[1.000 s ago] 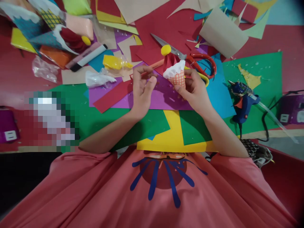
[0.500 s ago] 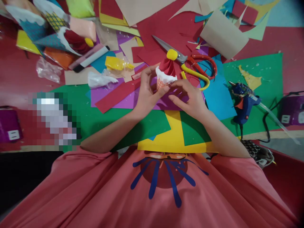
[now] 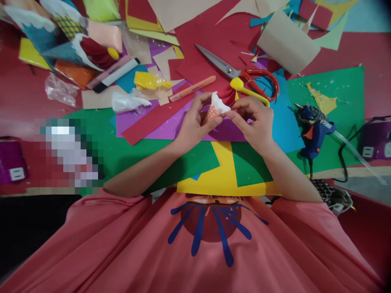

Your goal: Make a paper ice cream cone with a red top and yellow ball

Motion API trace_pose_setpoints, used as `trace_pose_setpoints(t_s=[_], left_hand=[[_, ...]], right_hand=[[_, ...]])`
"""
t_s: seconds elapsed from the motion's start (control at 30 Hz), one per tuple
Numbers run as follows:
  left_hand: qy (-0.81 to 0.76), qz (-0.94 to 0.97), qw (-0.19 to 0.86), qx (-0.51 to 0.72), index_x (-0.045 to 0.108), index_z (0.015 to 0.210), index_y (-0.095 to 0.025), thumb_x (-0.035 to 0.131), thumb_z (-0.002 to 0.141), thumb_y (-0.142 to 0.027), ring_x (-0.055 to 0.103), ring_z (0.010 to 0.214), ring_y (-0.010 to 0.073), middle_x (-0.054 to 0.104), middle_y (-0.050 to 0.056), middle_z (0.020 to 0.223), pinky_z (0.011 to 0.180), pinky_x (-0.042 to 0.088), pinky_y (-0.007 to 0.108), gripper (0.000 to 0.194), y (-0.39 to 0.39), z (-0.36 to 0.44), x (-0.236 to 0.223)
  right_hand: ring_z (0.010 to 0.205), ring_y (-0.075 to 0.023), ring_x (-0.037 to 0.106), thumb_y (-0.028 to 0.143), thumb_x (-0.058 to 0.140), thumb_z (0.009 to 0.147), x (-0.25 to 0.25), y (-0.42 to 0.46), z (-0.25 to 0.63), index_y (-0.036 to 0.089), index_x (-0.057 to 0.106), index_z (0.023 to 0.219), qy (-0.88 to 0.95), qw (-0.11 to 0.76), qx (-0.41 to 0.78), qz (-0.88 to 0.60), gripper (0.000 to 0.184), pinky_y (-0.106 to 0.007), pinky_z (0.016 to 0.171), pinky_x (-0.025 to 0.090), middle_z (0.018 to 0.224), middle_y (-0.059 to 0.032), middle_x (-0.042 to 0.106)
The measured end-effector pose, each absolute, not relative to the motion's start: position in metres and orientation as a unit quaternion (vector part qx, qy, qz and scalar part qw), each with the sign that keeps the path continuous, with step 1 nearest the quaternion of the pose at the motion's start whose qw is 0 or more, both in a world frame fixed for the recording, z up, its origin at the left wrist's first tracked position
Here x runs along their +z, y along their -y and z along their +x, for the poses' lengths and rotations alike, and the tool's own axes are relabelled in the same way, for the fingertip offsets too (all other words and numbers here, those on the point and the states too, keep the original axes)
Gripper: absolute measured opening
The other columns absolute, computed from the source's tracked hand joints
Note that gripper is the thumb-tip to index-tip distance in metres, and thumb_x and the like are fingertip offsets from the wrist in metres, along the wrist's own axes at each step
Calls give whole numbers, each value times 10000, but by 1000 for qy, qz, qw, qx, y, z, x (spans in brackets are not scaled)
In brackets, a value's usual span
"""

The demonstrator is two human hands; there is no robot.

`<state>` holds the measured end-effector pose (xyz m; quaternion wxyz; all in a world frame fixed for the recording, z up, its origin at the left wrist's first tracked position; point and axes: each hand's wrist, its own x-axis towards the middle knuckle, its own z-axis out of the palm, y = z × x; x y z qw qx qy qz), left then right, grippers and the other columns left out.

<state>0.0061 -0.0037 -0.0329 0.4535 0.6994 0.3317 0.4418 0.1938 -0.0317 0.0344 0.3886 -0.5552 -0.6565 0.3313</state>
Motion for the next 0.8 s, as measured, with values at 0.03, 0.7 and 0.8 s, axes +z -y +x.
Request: trace_pose_setpoints(t_s=[0.03,0.7,0.8], left_hand=[[-331,698,469,428,444,1348,-294,589,914,-587,622,1264,189,611,55,1362,975,582,295,544,5,6,-30],[-396,262,829,295,603,1052,-154,543,973,-420,743,683,151,709,8,789,623,583,241,284,17,29,28],[-390,238,839,296,596,950,-155,599,943,-429,618,478,80,625,-39,650,502,489,188,274,17,29,31]], right_hand=[[548,-110,455,613,619,875,35,32,194,242,610,820,656,396,333,-550,375,-305,576,428,646,28,535],[723,-131,654,387,580,966,27,22,201,349,735,1057,736,490,145,-444,184,-287,653,573,799,16,689],[737,-132,652,409,565,971,27,24,200,338,720,1094,737,480,176,-442,211,-288,665,584,812,9,671]])
